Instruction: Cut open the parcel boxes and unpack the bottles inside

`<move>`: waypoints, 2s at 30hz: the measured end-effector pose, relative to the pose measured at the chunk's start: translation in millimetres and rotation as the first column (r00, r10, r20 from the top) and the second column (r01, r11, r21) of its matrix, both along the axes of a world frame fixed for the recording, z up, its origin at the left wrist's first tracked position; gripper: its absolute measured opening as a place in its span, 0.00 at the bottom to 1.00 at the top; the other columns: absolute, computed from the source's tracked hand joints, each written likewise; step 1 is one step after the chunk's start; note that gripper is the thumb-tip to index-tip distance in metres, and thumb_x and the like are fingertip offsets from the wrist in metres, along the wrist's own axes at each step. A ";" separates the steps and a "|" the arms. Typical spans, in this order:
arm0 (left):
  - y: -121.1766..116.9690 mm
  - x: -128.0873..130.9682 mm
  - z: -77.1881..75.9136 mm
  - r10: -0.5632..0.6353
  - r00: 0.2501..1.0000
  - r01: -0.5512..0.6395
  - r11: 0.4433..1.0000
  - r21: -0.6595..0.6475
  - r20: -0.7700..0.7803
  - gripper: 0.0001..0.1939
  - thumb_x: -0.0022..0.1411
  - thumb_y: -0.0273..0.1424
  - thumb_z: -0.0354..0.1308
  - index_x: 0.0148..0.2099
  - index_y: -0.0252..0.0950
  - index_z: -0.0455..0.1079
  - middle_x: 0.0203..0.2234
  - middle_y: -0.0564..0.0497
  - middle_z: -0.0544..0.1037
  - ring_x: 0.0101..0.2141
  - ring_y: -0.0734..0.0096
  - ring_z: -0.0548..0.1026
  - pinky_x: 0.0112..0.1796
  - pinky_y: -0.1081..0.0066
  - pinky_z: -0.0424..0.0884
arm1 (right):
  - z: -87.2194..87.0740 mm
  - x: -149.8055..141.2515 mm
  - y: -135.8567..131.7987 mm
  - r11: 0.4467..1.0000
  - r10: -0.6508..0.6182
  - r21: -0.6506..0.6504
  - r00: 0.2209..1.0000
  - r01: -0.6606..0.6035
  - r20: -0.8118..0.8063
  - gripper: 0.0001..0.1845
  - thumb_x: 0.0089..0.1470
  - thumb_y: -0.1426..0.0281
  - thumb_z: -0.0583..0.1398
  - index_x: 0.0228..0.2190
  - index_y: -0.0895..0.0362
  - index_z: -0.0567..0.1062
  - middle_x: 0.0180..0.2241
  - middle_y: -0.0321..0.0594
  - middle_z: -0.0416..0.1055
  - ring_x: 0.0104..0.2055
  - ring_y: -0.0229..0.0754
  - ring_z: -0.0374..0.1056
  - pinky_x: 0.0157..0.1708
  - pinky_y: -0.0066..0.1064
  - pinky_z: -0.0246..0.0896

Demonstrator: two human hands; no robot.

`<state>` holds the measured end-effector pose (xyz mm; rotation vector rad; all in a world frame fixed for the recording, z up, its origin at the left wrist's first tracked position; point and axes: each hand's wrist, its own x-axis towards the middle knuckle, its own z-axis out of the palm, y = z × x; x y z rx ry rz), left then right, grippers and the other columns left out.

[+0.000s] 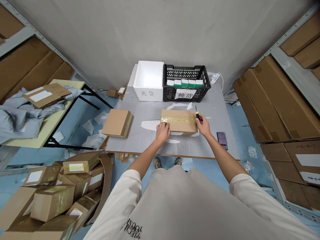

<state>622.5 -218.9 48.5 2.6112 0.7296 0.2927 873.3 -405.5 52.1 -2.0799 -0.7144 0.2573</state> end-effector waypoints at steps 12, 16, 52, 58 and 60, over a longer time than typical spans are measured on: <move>2.4 -2.6 -17.6 -0.034 0.996 0.036 0.999 -0.031 0.081 0.26 0.72 0.32 0.46 0.68 0.34 0.64 0.67 0.35 0.66 0.70 0.49 0.58 0.68 0.48 0.55 | 41.5 -19.8 75.9 0.761 0.597 -0.329 0.802 -0.559 0.018 0.27 0.66 0.48 0.54 0.51 0.49 0.83 0.50 0.41 0.81 0.51 0.57 0.75 0.51 0.43 0.66; 5.3 -4.1 -22.7 -0.034 0.995 0.037 0.999 -0.028 0.096 0.27 0.72 0.33 0.45 0.69 0.33 0.63 0.67 0.37 0.66 0.70 0.52 0.59 0.69 0.49 0.55 | 40.7 -30.3 108.5 0.669 0.701 -0.406 0.710 -0.622 0.066 0.27 0.67 0.50 0.53 0.50 0.50 0.84 0.49 0.43 0.82 0.49 0.56 0.76 0.49 0.41 0.66; 10.4 -7.4 -27.4 -0.064 0.998 0.068 0.982 0.176 -0.025 0.26 0.75 0.35 0.45 0.69 0.29 0.64 0.67 0.38 0.68 0.68 0.54 0.63 0.67 0.56 0.59 | 72.6 -46.7 132.6 0.447 0.752 -0.769 0.658 -0.456 0.048 0.24 0.70 0.58 0.50 0.50 0.54 0.82 0.46 0.48 0.82 0.46 0.49 0.75 0.40 0.32 0.60; 9.2 -8.4 -26.0 -0.062 0.997 0.069 0.981 0.180 -0.045 0.27 0.74 0.35 0.46 0.70 0.30 0.62 0.67 0.37 0.67 0.69 0.54 0.62 0.67 0.55 0.59 | 79.0 -35.6 115.8 0.421 0.732 -0.812 0.680 -0.404 0.042 0.23 0.69 0.58 0.51 0.48 0.53 0.83 0.46 0.49 0.81 0.46 0.50 0.74 0.38 0.33 0.59; 8.4 -9.2 -25.1 -0.061 0.997 0.069 0.980 0.186 -0.050 0.27 0.75 0.35 0.45 0.70 0.29 0.62 0.67 0.37 0.67 0.69 0.53 0.62 0.67 0.55 0.60 | 80.4 -30.1 106.8 0.418 0.710 -0.821 0.704 -0.389 0.028 0.24 0.68 0.58 0.51 0.47 0.53 0.83 0.45 0.49 0.81 0.46 0.50 0.73 0.37 0.32 0.58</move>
